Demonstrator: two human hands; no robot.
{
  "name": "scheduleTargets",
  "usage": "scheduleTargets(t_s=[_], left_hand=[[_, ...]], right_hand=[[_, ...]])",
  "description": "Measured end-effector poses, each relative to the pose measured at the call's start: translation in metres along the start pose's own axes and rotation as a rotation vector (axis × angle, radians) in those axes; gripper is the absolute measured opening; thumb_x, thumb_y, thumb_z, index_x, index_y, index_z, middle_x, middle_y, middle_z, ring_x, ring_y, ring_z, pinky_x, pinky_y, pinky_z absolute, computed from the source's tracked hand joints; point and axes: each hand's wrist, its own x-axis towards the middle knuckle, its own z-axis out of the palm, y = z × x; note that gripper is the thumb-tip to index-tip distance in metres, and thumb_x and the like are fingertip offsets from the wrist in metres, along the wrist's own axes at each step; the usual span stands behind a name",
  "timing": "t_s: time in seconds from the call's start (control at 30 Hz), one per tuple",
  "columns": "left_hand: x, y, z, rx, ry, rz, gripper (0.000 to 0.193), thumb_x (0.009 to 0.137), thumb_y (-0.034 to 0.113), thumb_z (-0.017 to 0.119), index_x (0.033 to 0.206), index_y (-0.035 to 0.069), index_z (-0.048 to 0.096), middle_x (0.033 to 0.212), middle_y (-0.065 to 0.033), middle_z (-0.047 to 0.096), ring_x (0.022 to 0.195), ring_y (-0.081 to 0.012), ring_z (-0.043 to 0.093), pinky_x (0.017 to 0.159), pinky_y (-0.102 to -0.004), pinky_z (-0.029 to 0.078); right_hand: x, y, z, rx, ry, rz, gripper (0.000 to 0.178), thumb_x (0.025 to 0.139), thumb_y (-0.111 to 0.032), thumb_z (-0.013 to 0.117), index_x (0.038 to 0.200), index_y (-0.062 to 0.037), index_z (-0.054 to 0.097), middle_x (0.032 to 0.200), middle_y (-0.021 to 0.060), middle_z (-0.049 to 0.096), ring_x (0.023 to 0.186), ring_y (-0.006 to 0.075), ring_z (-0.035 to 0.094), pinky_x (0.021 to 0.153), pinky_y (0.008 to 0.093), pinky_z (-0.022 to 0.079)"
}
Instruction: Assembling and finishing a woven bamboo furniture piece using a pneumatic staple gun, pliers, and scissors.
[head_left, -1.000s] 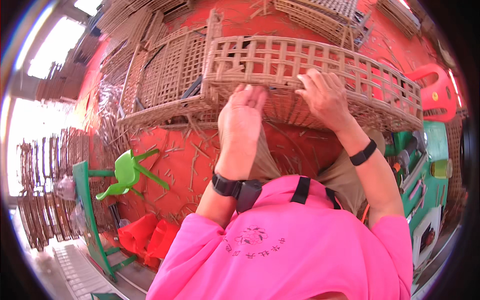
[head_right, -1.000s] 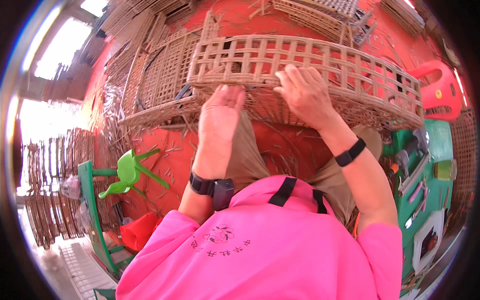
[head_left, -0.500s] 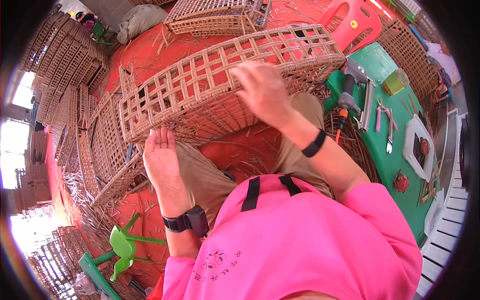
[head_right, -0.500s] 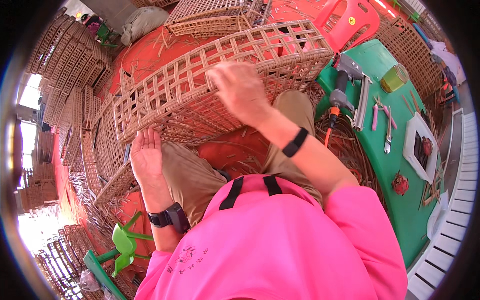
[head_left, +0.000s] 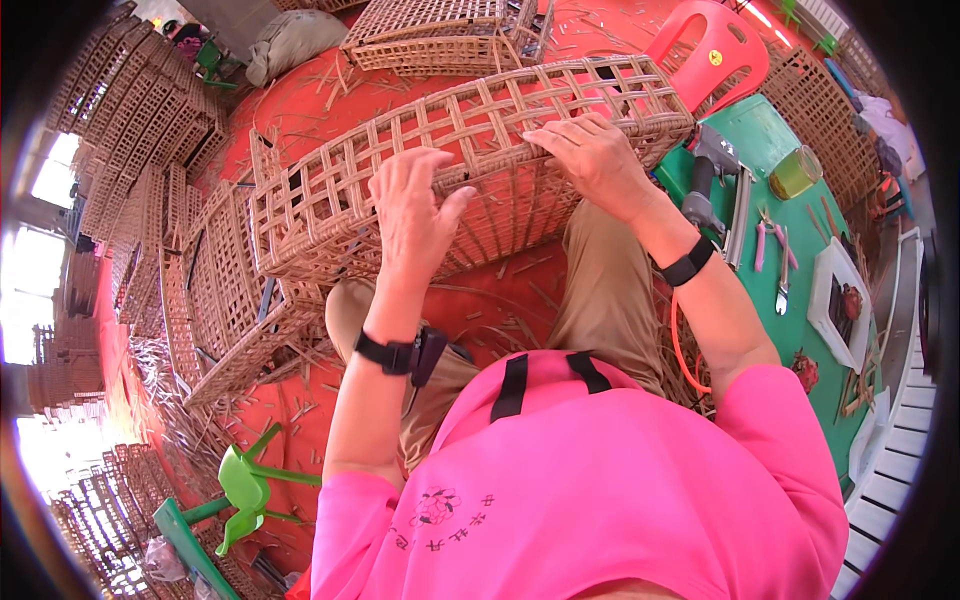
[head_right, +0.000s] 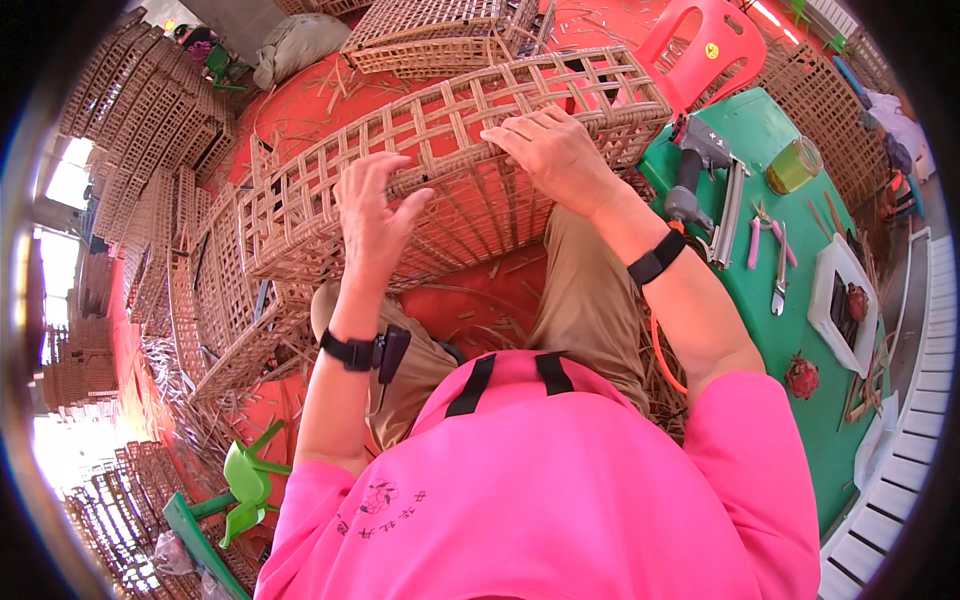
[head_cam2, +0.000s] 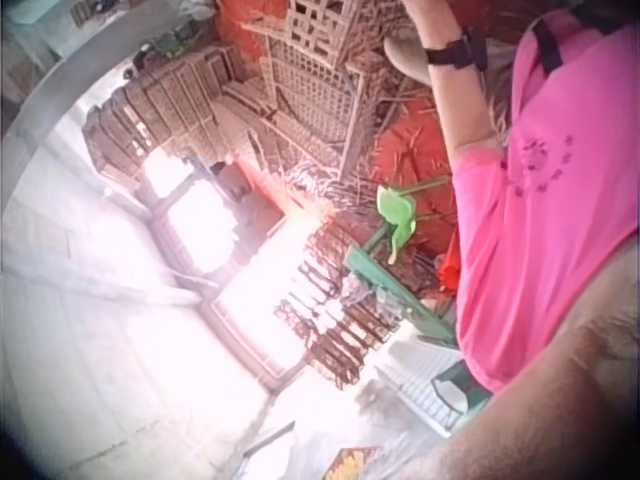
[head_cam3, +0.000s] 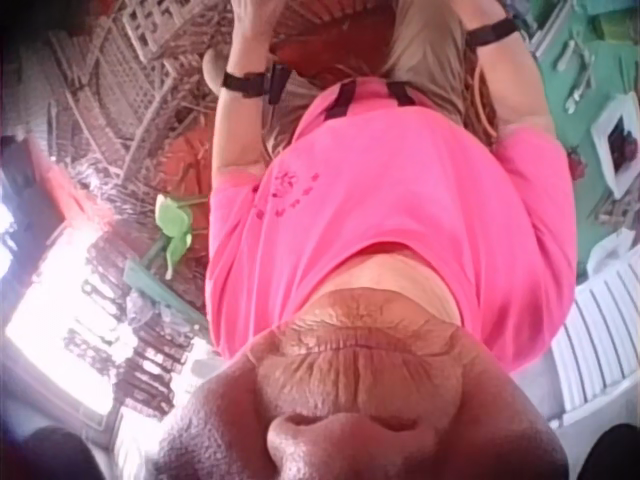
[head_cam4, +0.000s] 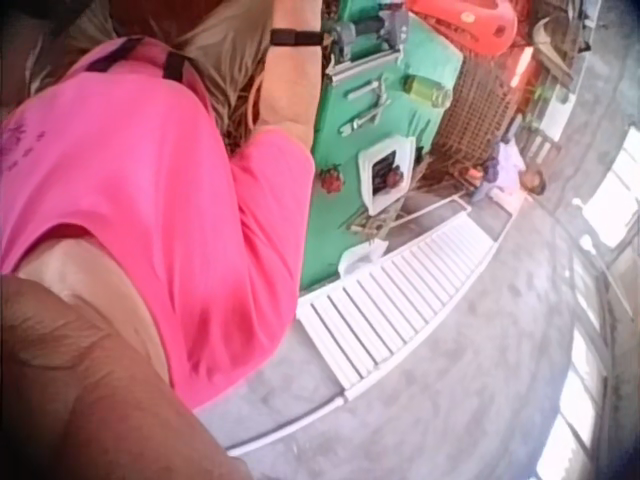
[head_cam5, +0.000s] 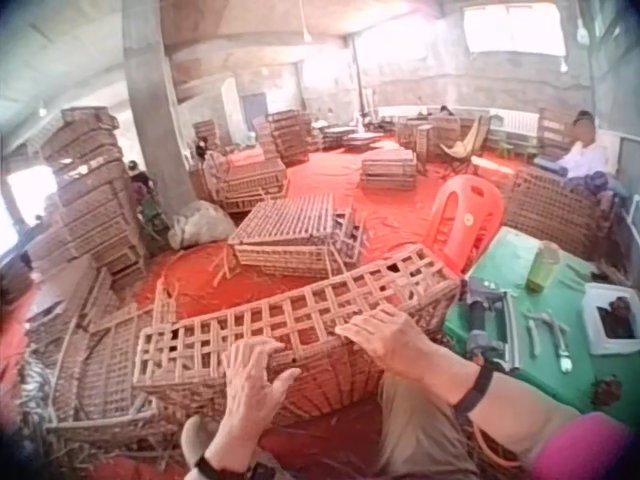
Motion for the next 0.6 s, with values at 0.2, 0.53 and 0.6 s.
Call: scheduleTargets(t_s=[0.2, 0.53, 0.6], left_hand=[[0.009, -0.013, 0.014, 0.064, -0.101, 0.093, 0.040, 0.065, 0.015, 0.082, 0.100, 0.011, 0.064, 0.103, -0.0023, 0.062, 0.102, -0.0257, 0.053, 0.092, -0.0395, 0.038], [0.012, -0.013, 0.012, 0.066, -0.087, 0.058, 0.038, 0.065, 0.010, 0.082, 0.099, 0.012, 0.065, 0.100, -0.0016, 0.061, 0.101, -0.0253, 0.053, 0.092, -0.0388, 0.039], [0.012, -0.015, 0.012, 0.049, -0.091, 0.055, 0.038, 0.065, 0.010, 0.082, 0.099, 0.012, 0.064, 0.100, -0.0017, 0.061, 0.101, -0.0255, 0.053, 0.092, -0.0387, 0.039]], right_hand=[[0.000, 0.002, 0.002, 0.121, 0.114, 0.148, 0.032, 0.082, -0.007, 0.065, 0.114, -0.0071, 0.064, 0.104, 0.0097, 0.069, 0.098, 0.0270, 0.065, 0.087, 0.0390, 0.050], [-0.094, 0.057, -0.065, -0.345, -0.095, 1.034, 0.050, 0.085, -0.029, 0.070, 0.123, 0.0000, 0.054, 0.109, 0.0192, 0.067, 0.100, 0.0355, 0.065, 0.086, 0.0448, 0.051], [-0.117, 0.066, -0.061, -0.509, -0.332, 1.092, 0.053, 0.084, -0.038, 0.071, 0.112, 0.0043, 0.055, 0.106, 0.0250, 0.067, 0.100, 0.0383, 0.066, 0.083, 0.0459, 0.052]])
